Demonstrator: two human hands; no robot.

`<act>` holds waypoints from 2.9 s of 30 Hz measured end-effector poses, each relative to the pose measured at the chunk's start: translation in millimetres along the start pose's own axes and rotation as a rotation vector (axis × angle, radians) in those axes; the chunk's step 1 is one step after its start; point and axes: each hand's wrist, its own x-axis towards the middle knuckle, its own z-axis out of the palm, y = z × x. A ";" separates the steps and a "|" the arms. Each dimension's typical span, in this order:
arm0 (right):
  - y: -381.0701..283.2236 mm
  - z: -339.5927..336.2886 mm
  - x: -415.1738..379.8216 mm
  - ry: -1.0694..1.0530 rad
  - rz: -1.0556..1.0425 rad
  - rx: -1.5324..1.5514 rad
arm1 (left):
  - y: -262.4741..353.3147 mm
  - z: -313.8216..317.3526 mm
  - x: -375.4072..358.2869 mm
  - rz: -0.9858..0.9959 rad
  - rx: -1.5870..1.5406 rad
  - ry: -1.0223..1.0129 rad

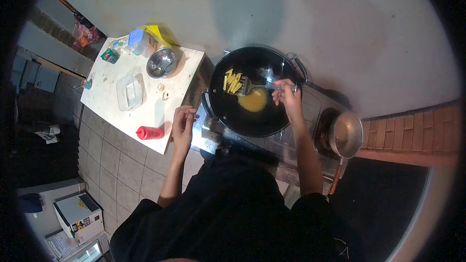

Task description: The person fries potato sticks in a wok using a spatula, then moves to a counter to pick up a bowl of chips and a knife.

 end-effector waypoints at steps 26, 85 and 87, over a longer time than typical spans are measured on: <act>-66.7 -20.6 -17.5 0.196 -0.071 -0.614 | -1.5 -0.6 -0.1 -0.007 0.003 -0.012; -55.3 -23.2 -19.2 0.175 -0.035 -0.568 | -6.8 0.0 3.7 -0.022 -0.017 -0.004; -42.0 -16.7 -19.3 0.187 -0.012 -0.523 | -6.9 -2.4 3.4 -0.022 -0.002 -0.002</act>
